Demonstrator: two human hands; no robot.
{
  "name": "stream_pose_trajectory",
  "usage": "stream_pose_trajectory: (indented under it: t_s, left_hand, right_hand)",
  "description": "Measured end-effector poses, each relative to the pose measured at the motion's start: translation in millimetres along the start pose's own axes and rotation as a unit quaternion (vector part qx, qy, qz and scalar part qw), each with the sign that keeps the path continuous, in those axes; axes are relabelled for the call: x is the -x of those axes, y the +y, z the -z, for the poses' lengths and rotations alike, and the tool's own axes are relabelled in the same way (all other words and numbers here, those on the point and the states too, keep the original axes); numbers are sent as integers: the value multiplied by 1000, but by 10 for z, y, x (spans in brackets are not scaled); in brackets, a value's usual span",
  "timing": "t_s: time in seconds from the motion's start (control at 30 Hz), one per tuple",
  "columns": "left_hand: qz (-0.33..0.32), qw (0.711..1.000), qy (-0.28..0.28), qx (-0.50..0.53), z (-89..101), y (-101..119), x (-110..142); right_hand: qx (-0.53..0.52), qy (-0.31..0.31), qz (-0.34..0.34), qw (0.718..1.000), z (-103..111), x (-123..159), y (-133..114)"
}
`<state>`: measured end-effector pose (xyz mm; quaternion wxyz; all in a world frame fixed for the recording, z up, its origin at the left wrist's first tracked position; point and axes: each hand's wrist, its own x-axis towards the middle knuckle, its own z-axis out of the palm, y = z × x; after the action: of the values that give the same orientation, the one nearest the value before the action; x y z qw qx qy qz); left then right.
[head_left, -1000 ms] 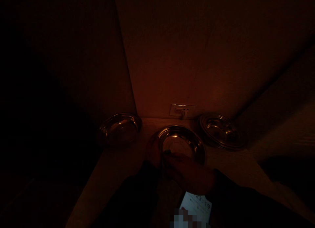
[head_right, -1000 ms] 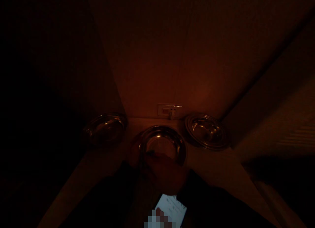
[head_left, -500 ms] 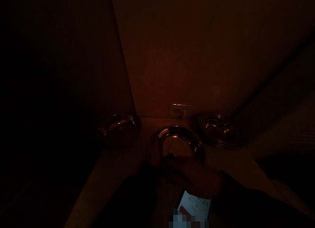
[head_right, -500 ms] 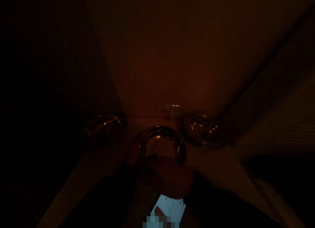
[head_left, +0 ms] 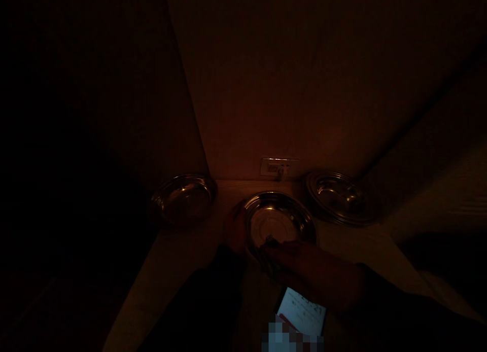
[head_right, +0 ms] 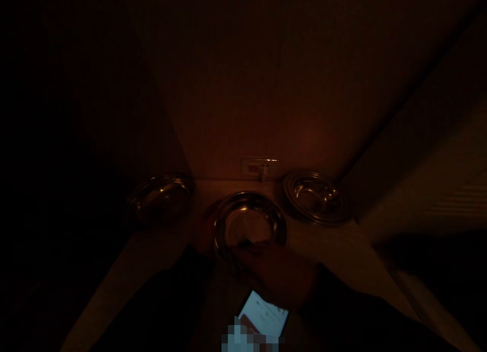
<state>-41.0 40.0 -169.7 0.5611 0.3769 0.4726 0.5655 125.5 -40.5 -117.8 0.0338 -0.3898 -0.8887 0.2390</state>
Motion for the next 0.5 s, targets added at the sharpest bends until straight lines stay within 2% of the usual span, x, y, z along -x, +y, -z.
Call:
stream_pose_trajectory:
  t_s: [0.2, 0.5]
  left_hand:
    - [20, 1000, 3, 15, -14, -52, -20]
    - [26, 999, 23, -14, -25, 53, 37]
  right_hand:
    - [-19, 6, -7, 1000, -30, -4, -19]
    - [-16, 16, -18, 1000, -21, -24, -71]
